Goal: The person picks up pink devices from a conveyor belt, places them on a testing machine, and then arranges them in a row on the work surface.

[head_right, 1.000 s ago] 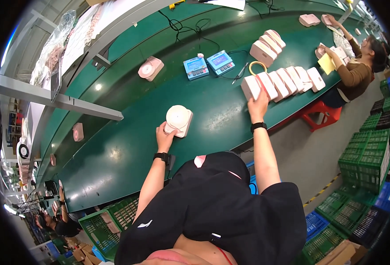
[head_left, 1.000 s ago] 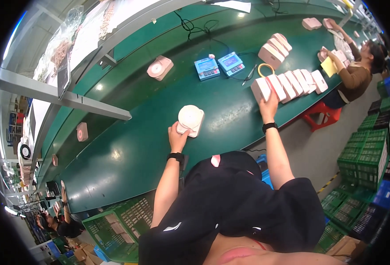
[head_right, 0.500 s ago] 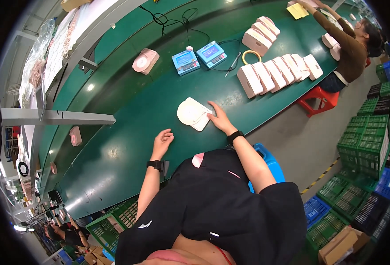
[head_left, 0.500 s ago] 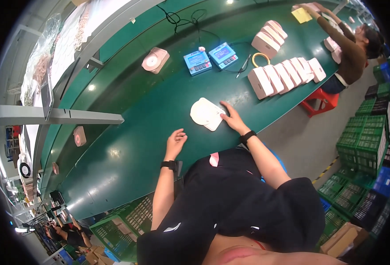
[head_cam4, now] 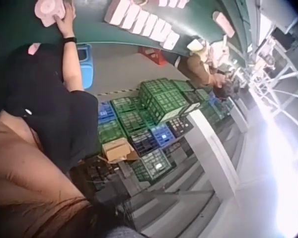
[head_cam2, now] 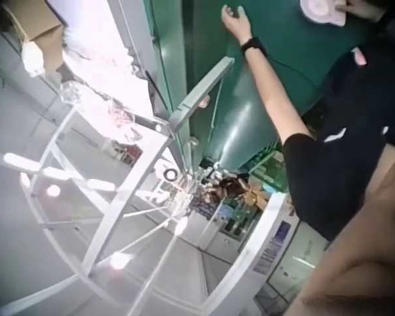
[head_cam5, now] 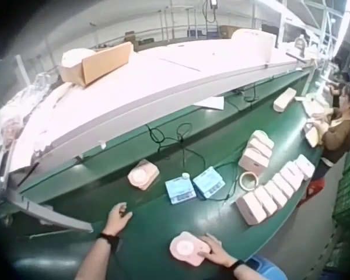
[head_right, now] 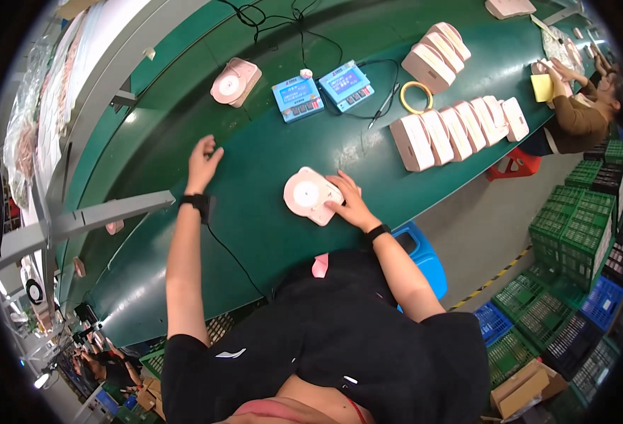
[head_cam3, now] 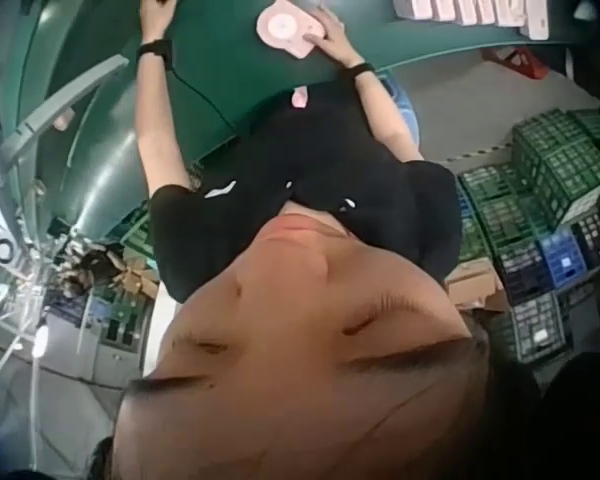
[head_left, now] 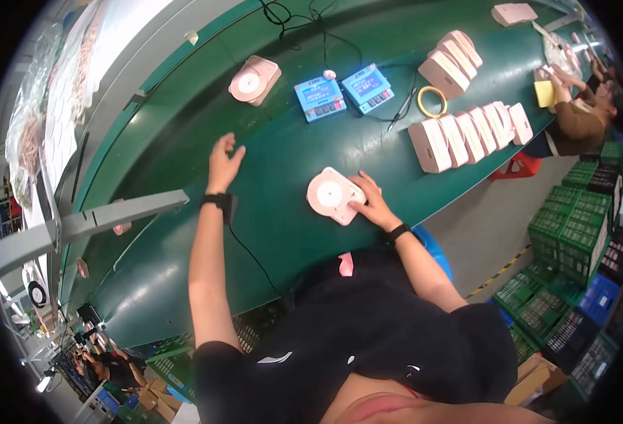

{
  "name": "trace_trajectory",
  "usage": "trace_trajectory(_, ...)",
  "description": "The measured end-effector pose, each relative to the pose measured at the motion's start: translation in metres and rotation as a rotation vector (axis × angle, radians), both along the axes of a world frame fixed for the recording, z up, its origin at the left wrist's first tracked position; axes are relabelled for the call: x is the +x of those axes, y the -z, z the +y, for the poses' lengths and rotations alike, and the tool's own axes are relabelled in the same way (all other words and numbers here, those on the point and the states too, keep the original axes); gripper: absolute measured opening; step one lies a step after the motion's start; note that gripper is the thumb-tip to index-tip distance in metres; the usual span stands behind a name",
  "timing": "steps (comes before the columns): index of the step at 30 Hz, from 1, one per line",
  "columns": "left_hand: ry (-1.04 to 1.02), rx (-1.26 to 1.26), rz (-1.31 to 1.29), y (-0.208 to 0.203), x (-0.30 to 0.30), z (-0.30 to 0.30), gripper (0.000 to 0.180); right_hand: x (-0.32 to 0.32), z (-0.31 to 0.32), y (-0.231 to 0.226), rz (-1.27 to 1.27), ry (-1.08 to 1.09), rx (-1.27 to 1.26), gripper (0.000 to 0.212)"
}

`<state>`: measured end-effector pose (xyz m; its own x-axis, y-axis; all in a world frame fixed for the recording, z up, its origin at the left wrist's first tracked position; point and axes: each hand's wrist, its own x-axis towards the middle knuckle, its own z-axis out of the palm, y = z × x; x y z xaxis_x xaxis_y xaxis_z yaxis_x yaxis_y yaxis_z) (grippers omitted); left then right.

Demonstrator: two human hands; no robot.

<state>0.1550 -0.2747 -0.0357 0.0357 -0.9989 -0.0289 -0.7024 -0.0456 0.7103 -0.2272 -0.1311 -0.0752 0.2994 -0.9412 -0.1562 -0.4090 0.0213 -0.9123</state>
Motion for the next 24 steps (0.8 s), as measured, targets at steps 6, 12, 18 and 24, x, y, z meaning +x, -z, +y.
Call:
trace_trajectory(6,0.012,-0.312,-0.466,0.018,-0.04,-0.137,0.09,0.005,0.003,-0.006,0.053,-0.006,0.023,0.1)
trace_trajectory(12,0.055,-0.033,-0.362,0.014,-0.095,-0.18,0.096,0.008,-0.005,-0.013,0.102,-0.03,0.074,0.099)
trace_trajectory(18,0.004,-0.042,-0.404,-0.001,-0.076,-0.125,0.087,0.01,-0.007,-0.012,0.116,-0.018,0.046,0.096)
trace_trajectory(24,0.121,-0.168,-0.413,-0.017,-0.029,-0.018,0.09,0.007,0.0,-0.001,0.111,-0.015,-0.037,0.096)
